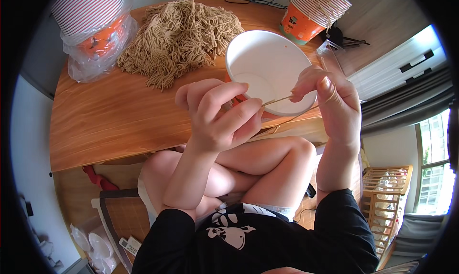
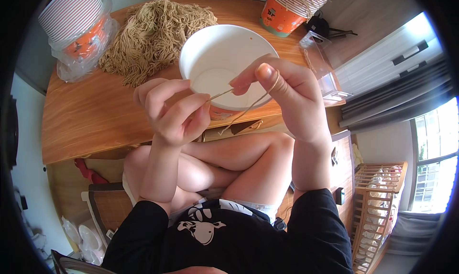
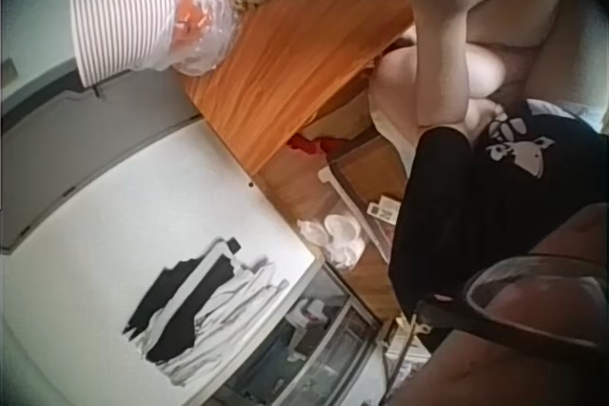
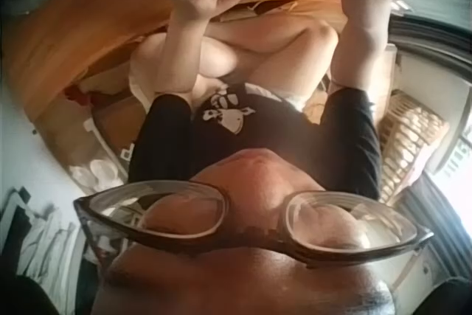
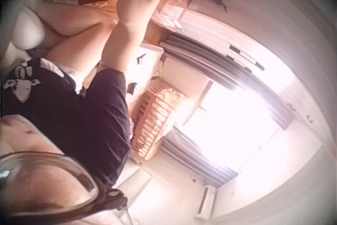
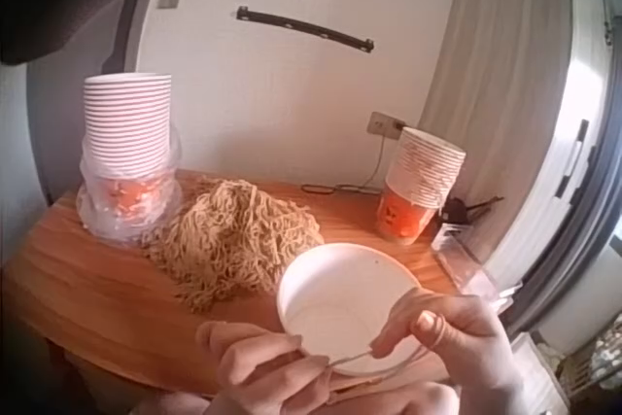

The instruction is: Attaching wire handles to paper buckets at a workstation.

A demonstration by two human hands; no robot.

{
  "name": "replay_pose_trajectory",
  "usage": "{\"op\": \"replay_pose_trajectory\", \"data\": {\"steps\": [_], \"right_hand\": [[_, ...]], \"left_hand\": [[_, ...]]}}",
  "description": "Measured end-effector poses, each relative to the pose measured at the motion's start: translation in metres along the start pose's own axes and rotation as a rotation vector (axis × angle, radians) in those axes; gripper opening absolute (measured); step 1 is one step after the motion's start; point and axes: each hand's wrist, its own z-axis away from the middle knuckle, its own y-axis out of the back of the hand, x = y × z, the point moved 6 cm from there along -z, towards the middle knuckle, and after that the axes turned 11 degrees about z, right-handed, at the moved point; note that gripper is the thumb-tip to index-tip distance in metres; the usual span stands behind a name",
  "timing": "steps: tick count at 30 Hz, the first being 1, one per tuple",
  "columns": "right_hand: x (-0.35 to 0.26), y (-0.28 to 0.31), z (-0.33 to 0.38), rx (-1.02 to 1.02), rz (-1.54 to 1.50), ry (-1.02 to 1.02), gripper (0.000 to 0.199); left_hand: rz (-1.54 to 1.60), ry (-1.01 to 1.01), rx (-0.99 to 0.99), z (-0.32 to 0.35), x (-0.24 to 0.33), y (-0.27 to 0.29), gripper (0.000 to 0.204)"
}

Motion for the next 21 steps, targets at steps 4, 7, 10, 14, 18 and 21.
{"op": "replay_pose_trajectory", "data": {"steps": [4, 7, 10, 14, 18, 21], "right_hand": [[0.005, 0.003, 0.003, 0.02, -0.034, -0.032, 0.043], [0.005, 0.005, 0.003, 0.033, -0.036, -0.042, 0.043], [0.007, 0.005, 0.004, 0.017, -0.034, -0.063, 0.043], [0.009, 0.003, 0.006, 0.041, -0.096, -0.076, 0.042], [0.014, 0.012, 0.014, 0.138, -0.4, -0.08, 0.039], [0.019, 0.016, 0.021, 0.097, -0.644, -0.053, 0.042]], "left_hand": [[-0.01, -0.018, 0.021, 0.002, -0.001, -0.001, 0.027], [-0.023, -0.032, 0.01, 0.001, -0.001, 0.0, 0.026], [-0.022, -0.045, -0.058, 0.0, 0.001, 0.0, 0.013], [0.0, 0.05, -0.049, -0.003, -0.004, 0.0, 0.026], [-0.034, 0.143, -0.073, -0.004, -0.012, 0.003, 0.022], [-0.047, 0.23, -0.105, -0.005, -0.022, 0.008, 0.018]]}}
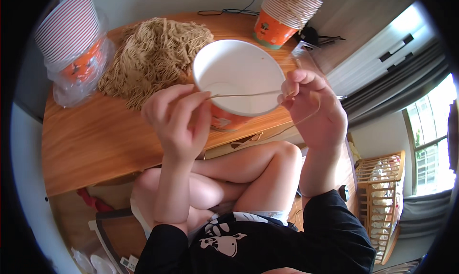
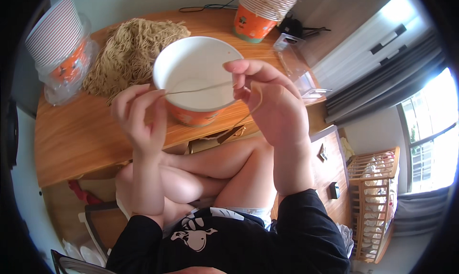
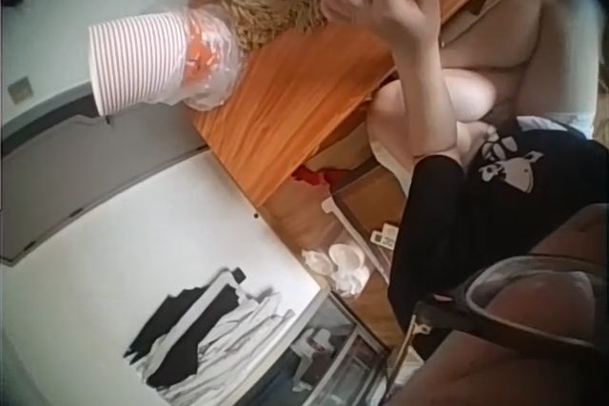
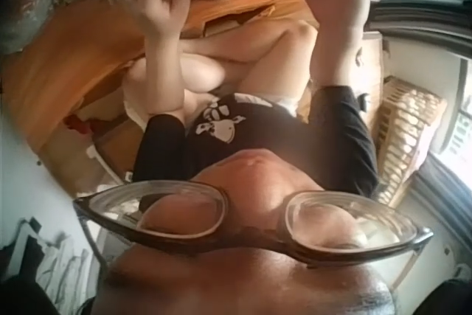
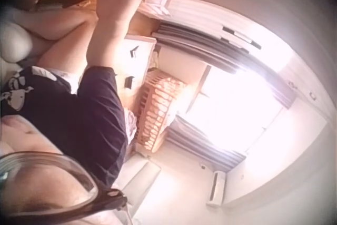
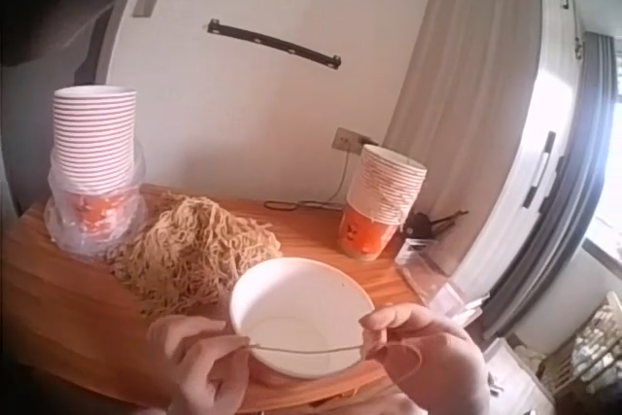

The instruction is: Attaching wire handles to paper buckets at a workstation.

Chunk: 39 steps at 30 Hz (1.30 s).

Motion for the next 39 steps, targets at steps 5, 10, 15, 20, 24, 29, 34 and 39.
{"op": "replay_pose_trajectory", "data": {"steps": [5, 10, 15, 20, 24, 29, 34, 39], "right_hand": [[-0.002, 0.004, 0.009, -0.023, 0.068, 0.029, 0.048], [-0.001, 0.001, 0.011, -0.006, -0.003, 0.013, 0.045], [0.001, 0.002, 0.01, 0.059, 0.164, 0.096, 0.025], [-0.017, -0.019, 0.02, 0.114, 0.659, 0.284, 0.015], [-0.003, -0.028, 0.039, -0.139, 0.794, 0.13, 0.018], [0.051, -0.02, 0.064, 0.184, 1.038, -0.198, 0.012], [0.097, -0.028, 0.086, 0.03, 1.218, -0.229, 0.015], [0.137, -0.037, 0.095, -0.023, 1.032, -0.245, 0.009]], "left_hand": [[0.192, 0.143, 0.018, 0.003, -0.014, -0.004, 0.016], [0.39, 0.265, 0.034, 0.007, -0.021, -0.007, 0.016], [0.689, 0.437, 0.054, 0.018, -0.028, -0.005, 0.026], [1.516, 0.806, 0.239, 0.03, -0.03, -0.006, 0.044], [1.748, 0.999, 0.184, 0.035, -0.022, -0.011, 0.048], [1.644, 1.049, 0.17, 0.038, -0.027, -0.006, 0.047], [1.881, 1.06, 0.101, 0.032, -0.019, -0.009, 0.049], [1.909, 1.015, -0.023, 0.027, -0.017, -0.011, 0.044]]}}
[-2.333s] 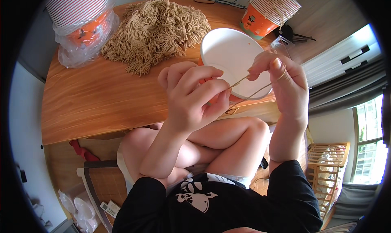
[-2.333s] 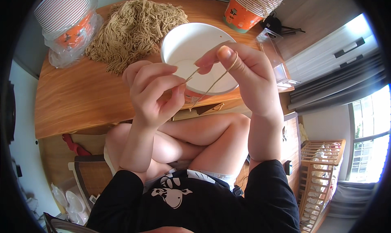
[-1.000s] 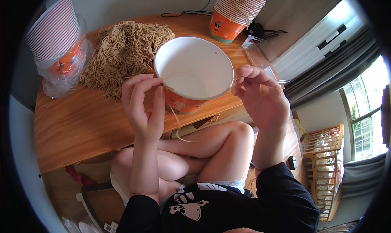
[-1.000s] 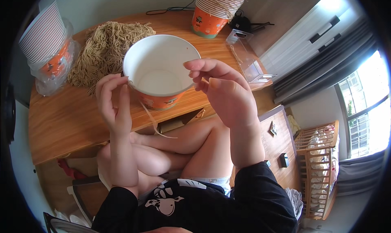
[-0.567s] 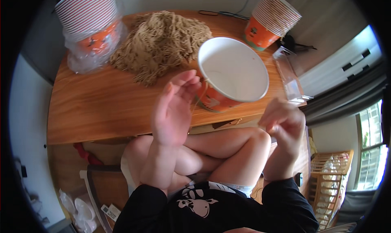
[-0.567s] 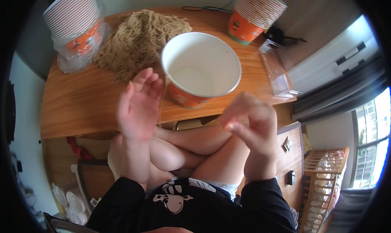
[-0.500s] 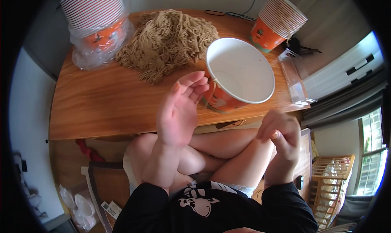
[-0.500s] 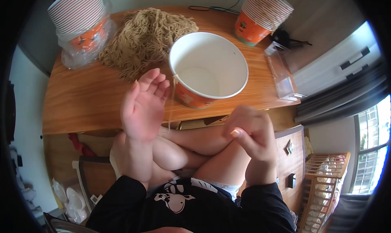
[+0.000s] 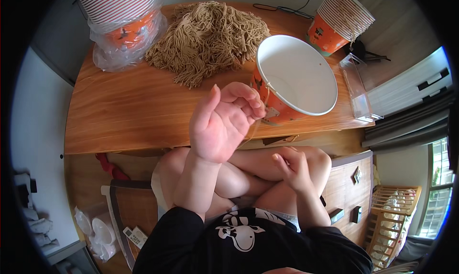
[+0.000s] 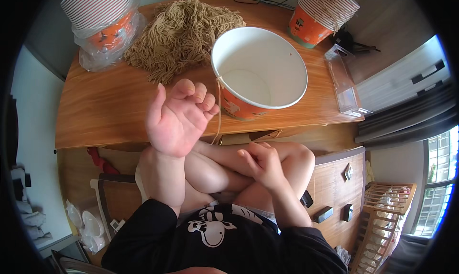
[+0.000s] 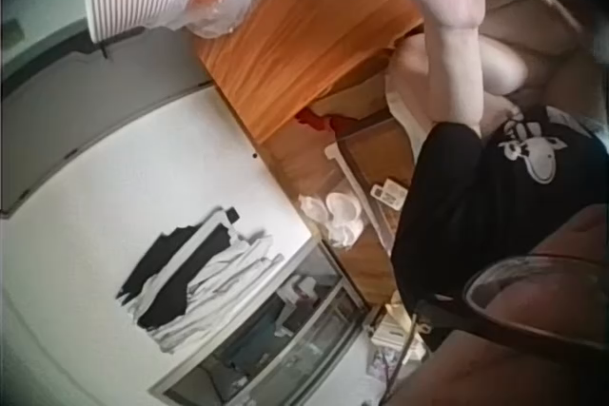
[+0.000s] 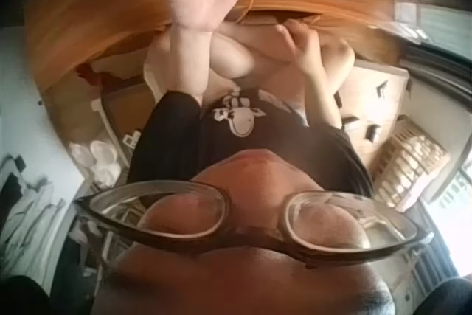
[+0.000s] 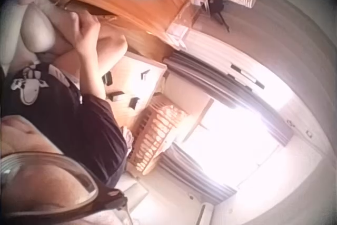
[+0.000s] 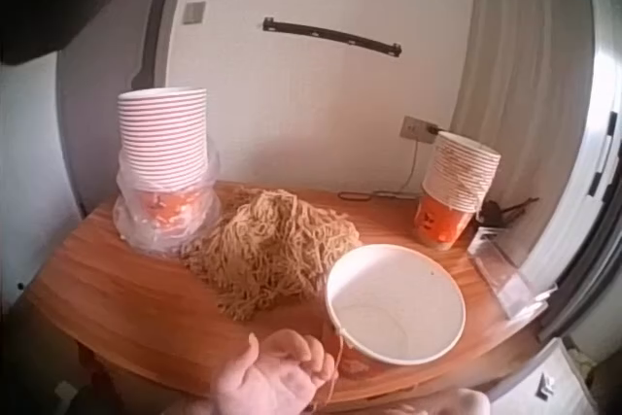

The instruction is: Attaching wire handles to paper buckets at a workstation.

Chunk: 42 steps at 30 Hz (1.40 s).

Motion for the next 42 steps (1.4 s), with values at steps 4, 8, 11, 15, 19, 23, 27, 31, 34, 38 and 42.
{"op": "replay_pose_trajectory", "data": {"steps": [4, 8, 11, 15, 19, 23, 27, 31, 34, 38, 42], "right_hand": [[-0.02, -0.022, -0.014, 0.202, -0.074, 0.06, 0.027], [-0.035, -0.043, -0.011, 0.234, -0.156, 0.088, 0.039], [-0.04, -0.055, -0.011, 0.032, -0.314, 0.012, 0.047], [-0.041, -0.05, -0.011, 0.106, -0.324, 0.057, 0.045], [-0.045, -0.041, -0.012, 0.143, -0.503, 0.074, 0.039], [-0.05, -0.03, -0.008, -0.022, -0.705, 0.084, 0.019], [-0.064, 0.032, -0.008, 0.101, -0.724, 0.226, 0.011], [-0.051, 0.084, -0.006, 0.309, -0.828, 0.306, 0.022], [-0.029, 0.111, -0.005, 0.419, -0.839, 0.271, 0.028], [-0.007, 0.11, -0.019, 0.506, -0.934, 0.247, 0.026], [0.003, 0.115, -0.015, 0.663, -0.256, 0.221, 0.018]], "left_hand": [[-0.635, -0.109, 0.193, 0.001, 0.016, 0.008, 0.019], [-1.307, -0.303, 0.268, 0.004, 0.023, 0.005, 0.019], [-1.409, -0.068, 0.21, 0.007, 0.008, 0.005, 0.019], [-1.343, 0.02, 0.083, 0.006, -0.005, -0.006, 0.018], [-1.147, 0.039, -0.11, 0.011, -0.015, -0.017, 0.015], [-1.033, 0.117, -0.07, 0.014, -0.019, -0.018, 0.018], [-1.158, -0.035, -0.072, 0.018, -0.013, -0.033, 0.019], [-1.532, -0.588, -0.146, 0.052, 0.012, -0.102, 0.035], [-1.529, -1.058, -0.502, 0.095, 0.026, -0.104, 0.054], [-1.771, -1.257, -0.389, 0.138, 0.045, -0.121, 0.056], [-1.873, -1.225, -0.499, 0.127, 0.046, -0.117, 0.059]]}}
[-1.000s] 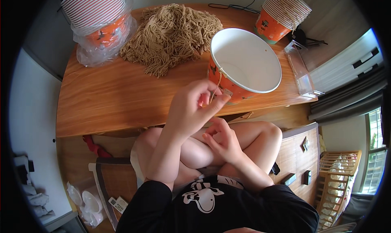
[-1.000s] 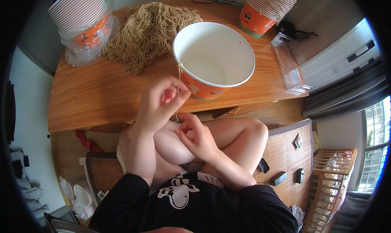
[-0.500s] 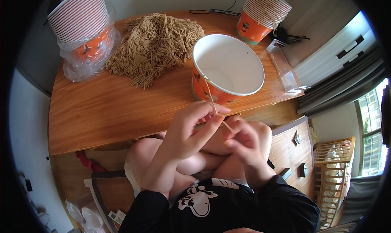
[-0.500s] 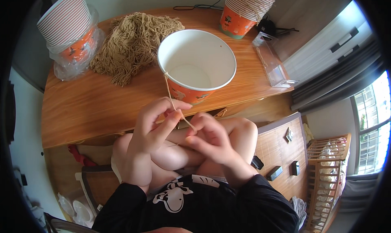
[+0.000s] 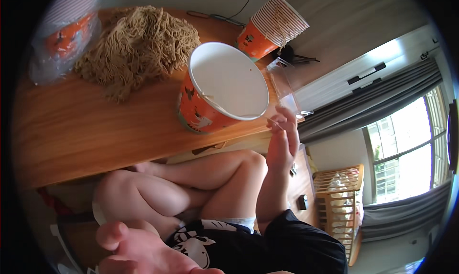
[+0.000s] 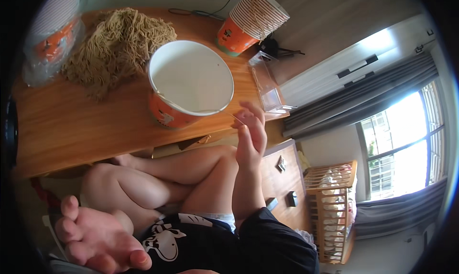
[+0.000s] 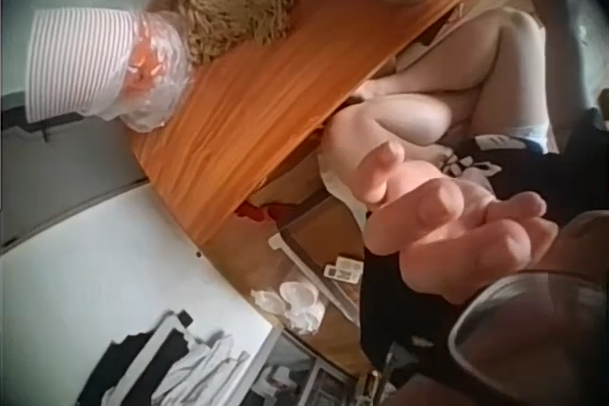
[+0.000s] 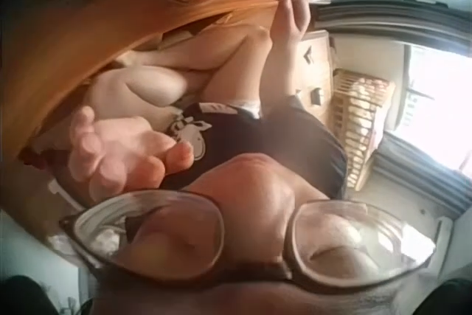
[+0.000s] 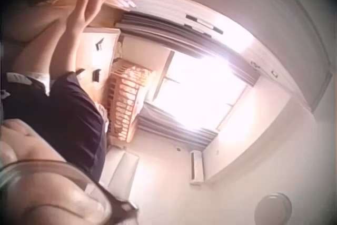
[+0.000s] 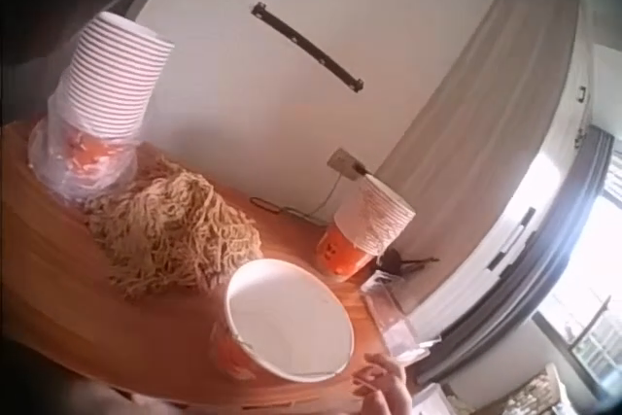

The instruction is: Attaching wire handles to paper buckets at a workstation.

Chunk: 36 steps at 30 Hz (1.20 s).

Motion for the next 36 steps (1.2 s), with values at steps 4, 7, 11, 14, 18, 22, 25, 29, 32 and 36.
{"op": "replay_pose_trajectory", "data": {"steps": [4, 7, 11, 14, 18, 22, 25, 29, 32, 36], "right_hand": [[0.001, -0.008, -0.02, -0.133, 0.028, 0.153, 0.02], [-0.009, -0.017, -0.028, -0.265, 0.16, 0.23, 0.011], [-0.031, -0.032, -0.024, -0.329, 0.279, 0.188, 0.009], [-0.074, -0.055, -0.007, -0.415, 0.25, 0.151, 0.009], [-0.111, -0.072, 0.006, -0.597, -0.013, 0.011, 0.015], [-0.107, -0.081, 0.004, -0.637, -0.283, -0.16, 0.018], [-0.096, -0.067, 0.002, -0.544, -0.143, 0.075, 0.011], [-0.082, -0.049, -0.002, -0.299, 0.211, 0.158, 0.026], [-0.066, -0.047, -0.006, -0.251, 0.359, 0.208, 0.044], [-0.055, -0.053, -0.01, -0.29, 0.37, 0.264, 0.056]], "left_hand": [[0.04, -0.032, 0.058, 0.001, -0.007, -0.006, 0.06], [-0.025, -0.052, 0.042, 0.012, -0.005, -0.006, 0.058], [0.031, -0.083, 0.064, 0.004, -0.003, -0.009, 0.058], [0.118, -0.081, 0.144, 0.006, 0.0, -0.008, 0.057], [0.482, -0.126, 0.126, -0.001, -0.022, -0.038, 0.023], [0.607, 0.227, -0.397, -0.018, -0.02, -0.057, 0.028], [0.346, 0.637, -0.459, -0.012, -0.043, -0.05, 0.029], [0.075, 1.109, 0.084, 0.002, -0.078, -0.017, 0.013], [-0.036, 0.993, 0.003, 0.036, -0.124, -0.021, 0.039], [0.281, 1.17, -0.019, 0.086, -0.161, -0.051, 0.034]]}}
